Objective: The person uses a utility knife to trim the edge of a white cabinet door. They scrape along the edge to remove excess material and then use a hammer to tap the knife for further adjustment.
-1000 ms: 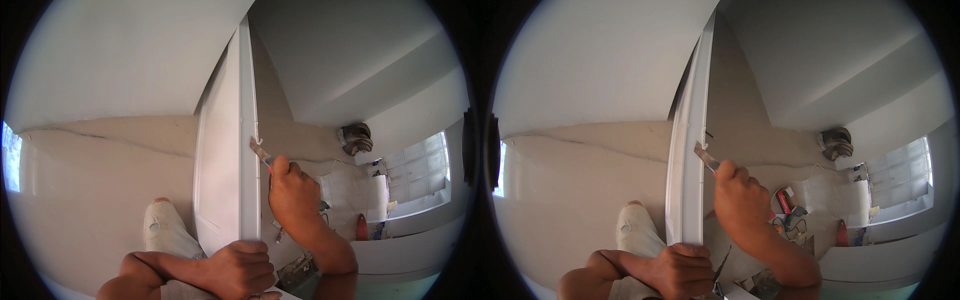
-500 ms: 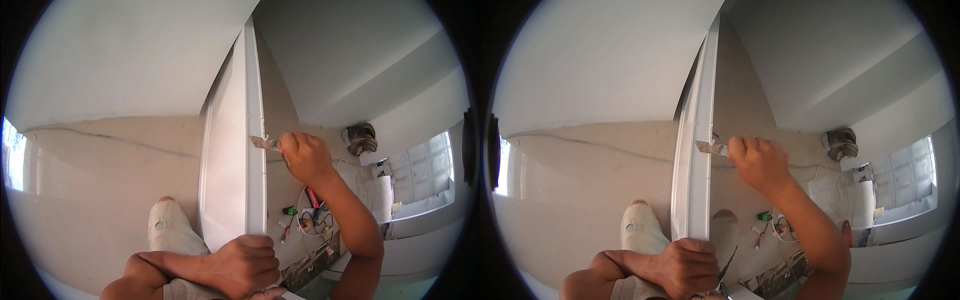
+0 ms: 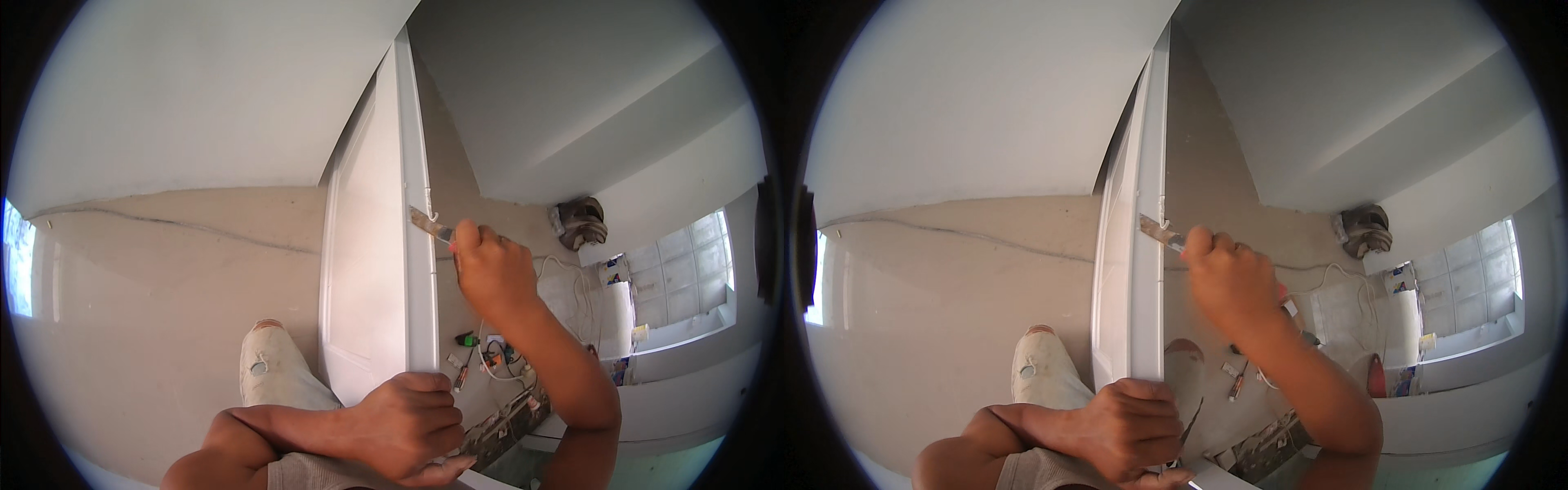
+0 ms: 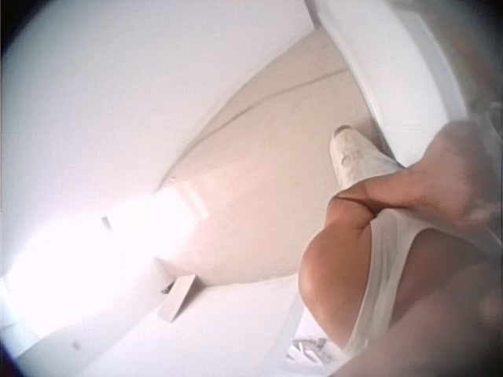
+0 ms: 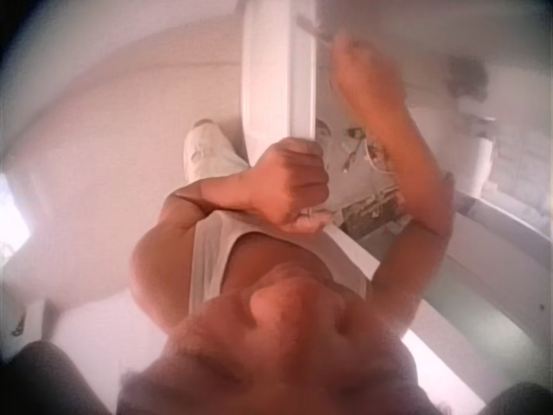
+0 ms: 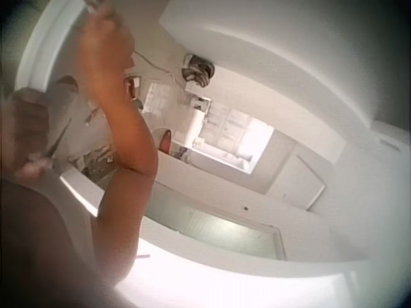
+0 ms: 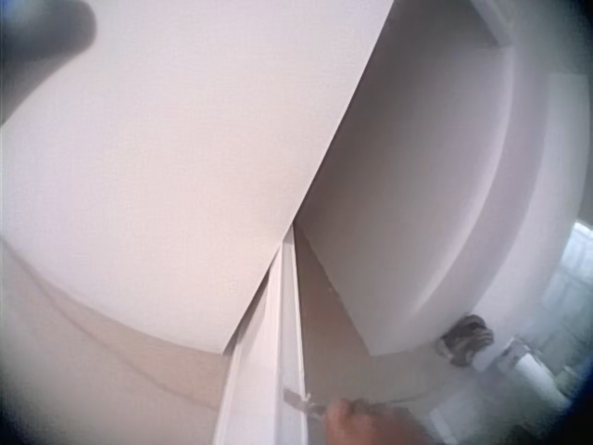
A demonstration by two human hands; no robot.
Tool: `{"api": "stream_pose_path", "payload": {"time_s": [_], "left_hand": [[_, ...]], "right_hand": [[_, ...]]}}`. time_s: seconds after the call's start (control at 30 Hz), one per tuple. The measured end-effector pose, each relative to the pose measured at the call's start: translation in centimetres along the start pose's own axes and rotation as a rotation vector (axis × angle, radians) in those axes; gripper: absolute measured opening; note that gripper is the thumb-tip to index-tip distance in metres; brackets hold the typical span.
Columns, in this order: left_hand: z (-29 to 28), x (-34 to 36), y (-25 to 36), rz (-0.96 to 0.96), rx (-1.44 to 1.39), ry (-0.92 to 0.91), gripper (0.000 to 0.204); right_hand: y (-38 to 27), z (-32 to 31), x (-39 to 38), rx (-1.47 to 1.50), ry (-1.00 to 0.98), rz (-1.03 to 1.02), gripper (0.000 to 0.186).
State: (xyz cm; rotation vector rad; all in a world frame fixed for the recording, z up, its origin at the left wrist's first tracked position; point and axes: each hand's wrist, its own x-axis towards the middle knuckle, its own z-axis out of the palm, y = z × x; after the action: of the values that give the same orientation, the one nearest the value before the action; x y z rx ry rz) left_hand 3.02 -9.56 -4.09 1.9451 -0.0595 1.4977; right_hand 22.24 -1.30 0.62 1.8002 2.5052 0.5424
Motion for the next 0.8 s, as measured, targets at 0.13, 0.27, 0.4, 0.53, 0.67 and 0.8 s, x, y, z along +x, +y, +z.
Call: {"api": "stream_pose_path", "payload": {"time_s": [0.13, 0.27, 0.4, 0.53, 0.67, 0.8], "left_hand": [[0.8, -0.3, -0.2, -0.01, -0.046, 0.036, 0.039], [0.6, -1.1, -0.1, -0.043, -0.012, -0.021, 0.037], [2.0, -1.6, -0.1, -0.085, -0.015, 0.021, 0.035], [1.8, -1.0, -0.7, -0.02, -0.017, 0.039, 0.04], [0.9, -1.3, -0.2, -0.106, 0.064, -0.039, 0.033], [2.0, -0.7, -0.6, -0.084, 0.022, -0.003, 0.032]], "right_hand": [[-0.7, 1.3, -1.1, 0.038, 0.033, 0.065, 0.018], [-0.7, 1.5, -0.6, -0.018, 0.057, 0.035, 0.018], [3.6, 2.3, 0.9, 0.008, 0.121, -0.223, 0.016], [3.8, 2.1, 1.2, 0.109, 0.055, -0.229, 0.02], [3.2, -2.3, 4.2, 0.572, -0.533, 0.12, 0.026], [11.3, -0.9, 4.0, 1.309, -0.103, 0.404, 0.033]]}}
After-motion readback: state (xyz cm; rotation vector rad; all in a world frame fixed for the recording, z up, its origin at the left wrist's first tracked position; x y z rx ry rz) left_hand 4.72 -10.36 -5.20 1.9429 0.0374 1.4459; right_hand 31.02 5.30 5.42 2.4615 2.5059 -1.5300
